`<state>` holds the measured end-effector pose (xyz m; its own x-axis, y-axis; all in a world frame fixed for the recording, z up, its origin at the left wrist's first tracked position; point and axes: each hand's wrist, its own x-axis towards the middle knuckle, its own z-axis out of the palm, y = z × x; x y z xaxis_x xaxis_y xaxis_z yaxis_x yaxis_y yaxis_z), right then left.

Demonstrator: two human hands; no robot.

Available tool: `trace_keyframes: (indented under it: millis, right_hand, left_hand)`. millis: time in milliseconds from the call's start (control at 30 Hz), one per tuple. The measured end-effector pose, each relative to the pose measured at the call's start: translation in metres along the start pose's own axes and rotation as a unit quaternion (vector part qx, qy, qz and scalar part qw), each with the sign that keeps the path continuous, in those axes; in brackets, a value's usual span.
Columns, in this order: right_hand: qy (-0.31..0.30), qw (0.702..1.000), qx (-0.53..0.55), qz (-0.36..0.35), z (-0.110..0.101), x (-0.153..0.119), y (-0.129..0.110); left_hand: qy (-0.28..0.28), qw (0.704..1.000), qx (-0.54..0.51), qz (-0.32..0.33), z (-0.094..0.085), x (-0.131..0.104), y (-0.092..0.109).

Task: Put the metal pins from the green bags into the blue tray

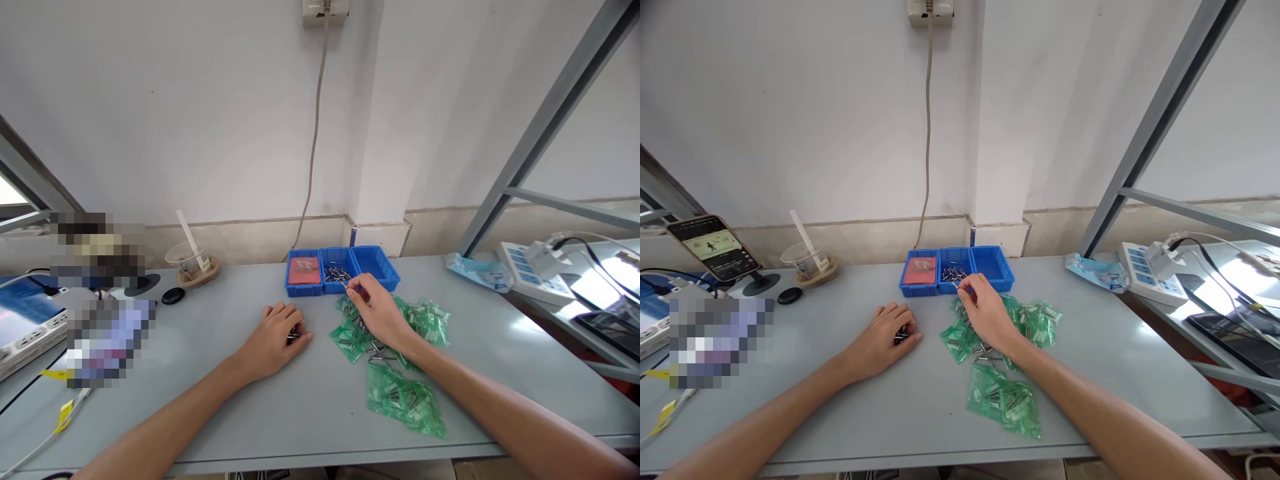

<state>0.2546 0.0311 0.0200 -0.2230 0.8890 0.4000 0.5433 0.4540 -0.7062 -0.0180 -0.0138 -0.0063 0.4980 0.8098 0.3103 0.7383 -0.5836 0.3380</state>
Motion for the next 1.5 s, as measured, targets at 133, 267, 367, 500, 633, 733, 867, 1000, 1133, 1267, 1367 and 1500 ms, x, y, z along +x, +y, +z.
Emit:
trace_keyframes:
  millis: [133, 267, 367, 500, 633, 733, 867, 1000, 1133, 1267, 1367, 1500]
  right_hand:
    - [-0.003, 1.000, 0.002, -0.001, 0.0006, 0.0007, 0.0004]
    - [-0.005, 1.000, 0.006, -0.002, 0.0018, 0.0015, 0.0021]
    - [-0.009, 1.000, 0.007, 0.001, 0.0025, 0.0022, 0.0035]
    - [-0.013, 1.000, 0.008, 0.001, 0.0025, 0.0027, 0.0040]
    - [-0.016, 1.000, 0.015, 0.003, 0.0023, 0.0024, 0.0031]
    - [-0.020, 1.000, 0.020, 0.008, 0.0020, 0.0020, 0.0021]
    - [-0.023, 0.999, 0.026, 0.014, 0.0008, 0.0017, 0.0003]
    - [-0.030, 0.999, 0.035, 0.022, -0.0004, 0.0012, -0.0013]
    - [-0.033, 0.998, 0.043, 0.026, -0.0008, 0.0006, -0.0016]
    - [-0.033, 0.998, 0.046, 0.028, -0.0008, 0.0005, -0.0015]
    - [-0.035, 0.997, 0.057, 0.035, -0.0005, 0.0005, -0.0015]
    - [-0.046, 0.993, 0.096, 0.060, 0.0009, -0.0004, -0.0014]
  left_hand:
    - [0.004, 1.000, -0.003, 0.004, 0.0026, 0.0007, -0.0026]
    - [0.008, 1.000, -0.015, 0.005, 0.0043, 0.0014, -0.0033]
    - [0.005, 1.000, -0.017, 0.000, 0.0037, 0.0014, -0.0025]
    - [0.000, 1.000, -0.012, -0.018, 0.0030, 0.0004, -0.0018]
    - [0.001, 1.000, -0.005, -0.023, 0.0043, -0.0014, -0.0024]
    - [0.003, 1.000, -0.007, -0.025, 0.0050, -0.0026, -0.0034]
    - [0.002, 0.999, -0.012, -0.032, 0.0052, -0.0030, -0.0053]
    - [-0.002, 0.999, -0.013, -0.038, 0.0054, -0.0028, -0.0073]
    - [0.007, 0.999, -0.016, -0.035, 0.0058, -0.0032, -0.0087]
    - [0.010, 0.999, -0.022, -0.028, 0.0069, -0.0025, -0.0095]
    - [0.011, 0.999, -0.020, -0.022, 0.0075, -0.0005, -0.0093]
    - [0.014, 1.000, -0.017, -0.019, 0.0073, 0.0020, -0.0078]
